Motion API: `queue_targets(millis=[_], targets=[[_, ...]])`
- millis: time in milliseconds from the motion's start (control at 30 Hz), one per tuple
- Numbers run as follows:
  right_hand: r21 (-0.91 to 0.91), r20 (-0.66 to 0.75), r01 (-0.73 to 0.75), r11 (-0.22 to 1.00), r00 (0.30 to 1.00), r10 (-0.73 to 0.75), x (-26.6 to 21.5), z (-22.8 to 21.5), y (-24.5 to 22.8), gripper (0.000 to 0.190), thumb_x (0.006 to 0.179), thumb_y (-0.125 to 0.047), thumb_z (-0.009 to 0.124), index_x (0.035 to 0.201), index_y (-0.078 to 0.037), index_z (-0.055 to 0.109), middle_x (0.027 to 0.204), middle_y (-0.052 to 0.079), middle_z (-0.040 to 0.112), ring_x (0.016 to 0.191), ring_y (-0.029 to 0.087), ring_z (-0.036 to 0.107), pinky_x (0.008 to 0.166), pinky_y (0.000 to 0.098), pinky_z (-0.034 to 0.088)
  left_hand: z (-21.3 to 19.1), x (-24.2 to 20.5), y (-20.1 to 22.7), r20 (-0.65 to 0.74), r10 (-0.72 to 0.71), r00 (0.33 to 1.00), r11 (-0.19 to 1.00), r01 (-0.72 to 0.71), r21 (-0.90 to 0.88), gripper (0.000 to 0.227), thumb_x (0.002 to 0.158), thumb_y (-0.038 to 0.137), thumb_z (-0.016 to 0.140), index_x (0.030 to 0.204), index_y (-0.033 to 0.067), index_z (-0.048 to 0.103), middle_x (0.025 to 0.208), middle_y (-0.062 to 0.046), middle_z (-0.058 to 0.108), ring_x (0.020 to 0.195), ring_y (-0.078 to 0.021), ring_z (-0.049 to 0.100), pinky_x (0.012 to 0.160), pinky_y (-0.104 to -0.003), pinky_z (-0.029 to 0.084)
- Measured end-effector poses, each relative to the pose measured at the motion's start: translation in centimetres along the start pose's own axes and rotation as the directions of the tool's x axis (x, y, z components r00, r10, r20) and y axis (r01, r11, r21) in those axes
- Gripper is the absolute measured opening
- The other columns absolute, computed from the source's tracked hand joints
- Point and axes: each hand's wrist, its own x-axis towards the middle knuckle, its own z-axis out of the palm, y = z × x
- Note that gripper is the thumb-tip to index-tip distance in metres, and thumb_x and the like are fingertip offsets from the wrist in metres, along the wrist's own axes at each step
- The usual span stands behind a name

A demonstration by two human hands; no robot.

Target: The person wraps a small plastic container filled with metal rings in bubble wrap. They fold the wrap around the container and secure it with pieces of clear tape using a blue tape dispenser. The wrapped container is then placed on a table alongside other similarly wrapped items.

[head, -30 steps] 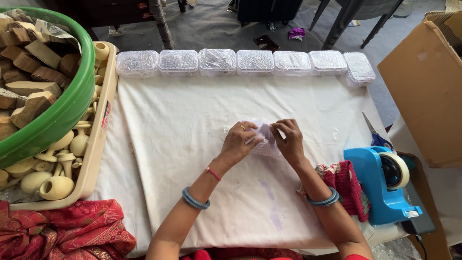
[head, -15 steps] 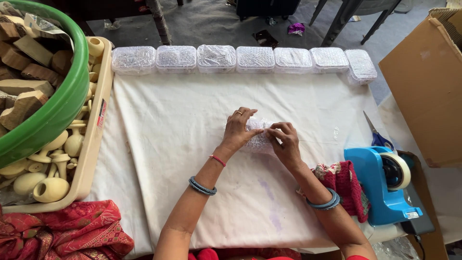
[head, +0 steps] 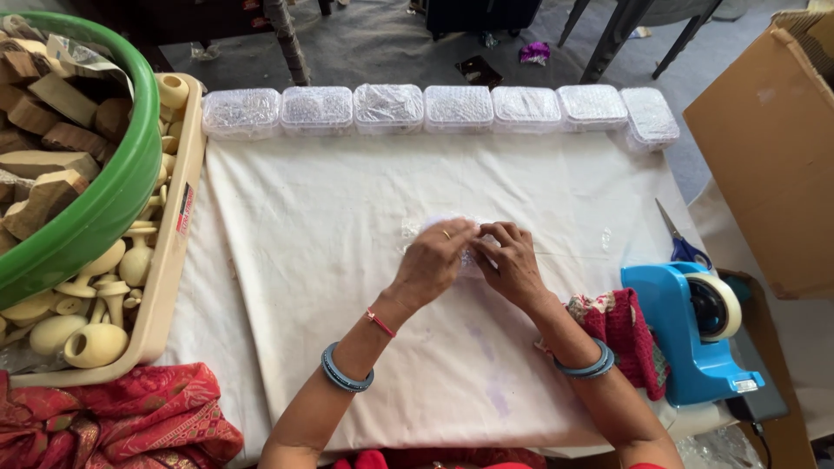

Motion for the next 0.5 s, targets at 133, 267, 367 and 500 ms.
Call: queue_targets(millis=[133,267,367,500], targets=[[0.054,-0.062,0.085,0.995,0.995,-0.082,0.2,-1.0,0.7,0.021,0.084,-0.018,0.077,0.102,-0.009,0.079,0.114,0.008,0.072,0.111,0.025,0.063,0.091,0.0433,0.046,1.6,-1.6,-1.5,0.142,-0.008,0.990,0.998,0.016,-0.058,0.035,0.101,0.014,0.061,0.135,0.0080,0.065,0.136,-0.009,0.066,0.131,-0.0275,0.059,0.114,-0.043,0.043],[0.573,-0.177,-0.175,0.801,0.927,0.329,-1.5,-1.1,6.0,0.012,0.095,-0.016,0.075,0.104,-0.009,0.078,0.112,0.008,0.075,0.106,0.016,0.072,0.092,0.0347,0.062,2.2,-2.1,-1.9,0.169,-0.035,0.985,0.999,0.041,-0.033,0.032,0.103,0.026,0.061,0.130,0.0115,0.069,0.138,-0.004,0.066,0.130,-0.0228,0.059,0.119,-0.045,0.038],[0.568,-0.006,-0.406,0.716,0.868,0.497,-2.0,-3.2,7.8,0.017,0.095,-0.020,0.077,0.107,-0.007,0.078,0.106,0.008,0.077,0.099,0.016,0.073,0.087,0.0354,0.061,2.5,-2.0,-2.0,0.163,-0.031,0.986,0.999,0.035,-0.022,0.033,0.101,0.030,0.062,0.127,0.0120,0.070,0.138,-0.002,0.066,0.131,-0.0215,0.059,0.119,-0.044,0.038],[0.474,0.434,-0.519,0.711,0.840,0.324,-1.6,-5.5,6.6,0.047,0.083,-0.028,0.080,0.124,-0.007,0.068,0.109,0.005,0.073,0.095,0.018,0.071,0.078,0.0337,0.060,2.3,-2.0,-1.8,0.168,-0.044,0.985,0.999,0.044,0.002,0.038,0.098,0.037,0.067,0.126,0.0119,0.071,0.138,-0.003,0.065,0.132,-0.0211,0.057,0.120,-0.043,0.037]])
